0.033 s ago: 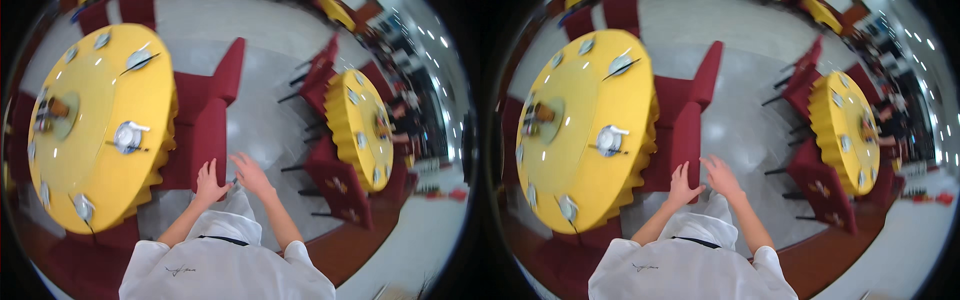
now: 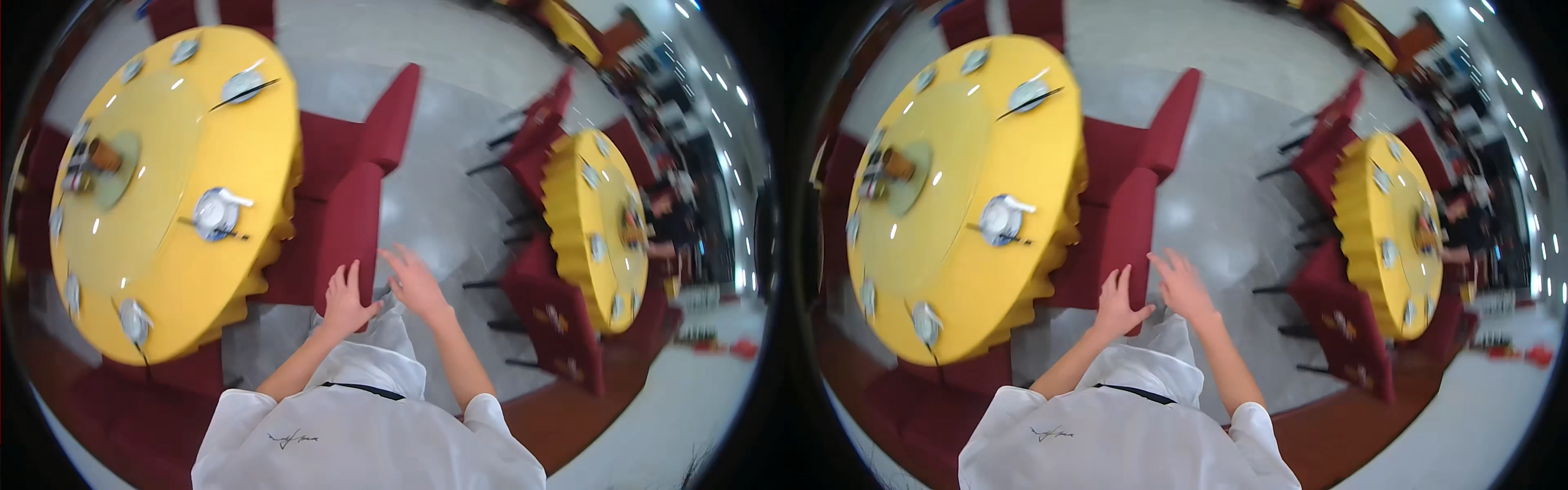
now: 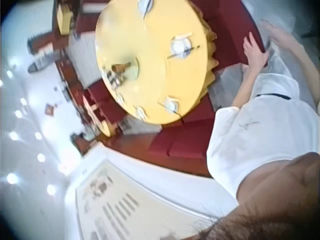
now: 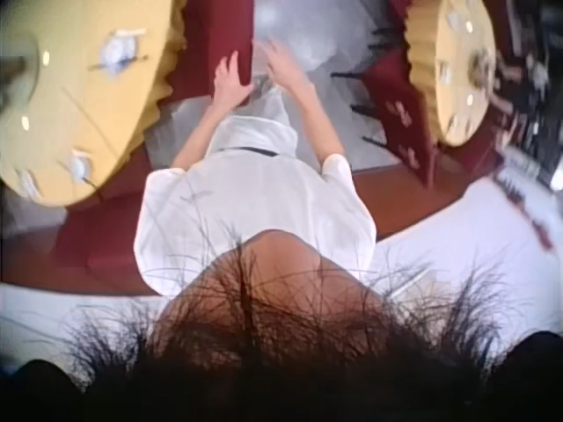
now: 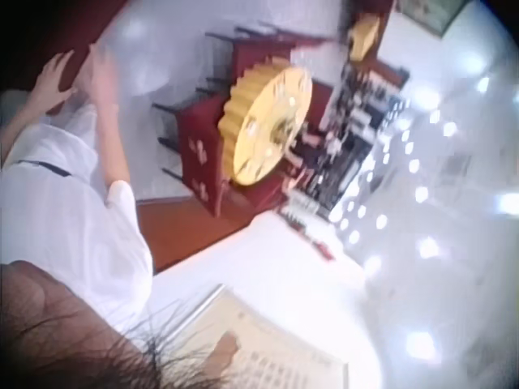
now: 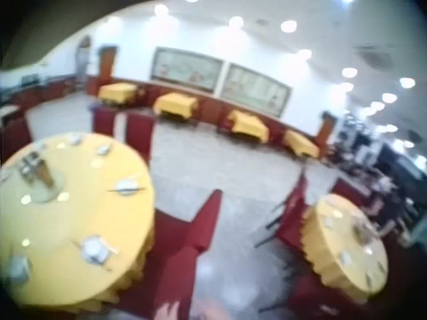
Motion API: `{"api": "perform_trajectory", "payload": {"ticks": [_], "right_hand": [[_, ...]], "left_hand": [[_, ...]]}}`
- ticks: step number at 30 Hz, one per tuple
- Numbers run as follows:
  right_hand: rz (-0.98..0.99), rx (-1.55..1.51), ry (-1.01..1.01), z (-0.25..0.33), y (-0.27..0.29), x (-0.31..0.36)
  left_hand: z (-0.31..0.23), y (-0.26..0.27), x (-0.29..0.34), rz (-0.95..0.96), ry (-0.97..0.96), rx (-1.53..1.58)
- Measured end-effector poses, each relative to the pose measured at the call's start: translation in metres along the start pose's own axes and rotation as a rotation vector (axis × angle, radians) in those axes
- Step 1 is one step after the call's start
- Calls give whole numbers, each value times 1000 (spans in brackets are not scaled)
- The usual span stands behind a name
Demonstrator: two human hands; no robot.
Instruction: The person arranges place settings on a large round table by positioning plates, bowls, chopsticks, and spoons at individual seats, and then adjusts the positions of several chairs around the table.
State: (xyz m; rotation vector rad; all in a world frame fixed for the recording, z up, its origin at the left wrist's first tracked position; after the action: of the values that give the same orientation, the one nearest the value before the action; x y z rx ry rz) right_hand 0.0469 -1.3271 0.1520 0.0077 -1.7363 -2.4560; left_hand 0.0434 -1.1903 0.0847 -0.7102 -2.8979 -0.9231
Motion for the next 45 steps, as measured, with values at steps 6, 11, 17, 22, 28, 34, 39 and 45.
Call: {"api": "perform_trajectory", "payload": {"ticks": [6, 11, 17, 22, 28, 34, 39, 45], "right_hand": [[97, 184, 444, -18, -12, -109], [216, 239, 856, -8, -37, -156], [234, 400, 1232, 18, -69, -172], [360, 482, 1417, 19, -91, -174], [370, 434, 1467, 26, -90, -170], [464, 500, 1500, 16, -107, -167], [432, 467, 1531, -3, -107, -152], [410, 404, 1524, -27, -90, -124]], "left_hand": [[9, -8, -21, -118, 308, -140], [17, -17, -27, -360, 562, -283], [13, -13, -27, -520, 672, -316], [7, -10, -31, -544, 682, -270], [6, -6, -27, -570, 694, -254], [12, -17, -29, -564, 720, -240], [2, -30, -26, -588, 734, -248], [-20, -65, -18, -556, 773, -244]]}}
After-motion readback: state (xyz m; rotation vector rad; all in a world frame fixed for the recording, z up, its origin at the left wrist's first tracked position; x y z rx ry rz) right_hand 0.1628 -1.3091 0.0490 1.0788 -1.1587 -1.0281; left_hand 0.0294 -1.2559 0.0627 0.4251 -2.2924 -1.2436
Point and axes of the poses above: each hand's wrist, its own x-axis away from the middle knuckle, its own y-axis out of the back of the hand, z = x × y, the point moved 10 cm from there along -x, towards the middle knuckle, and after that the axes turned 10 degrees about x, right-handed, at the moved point
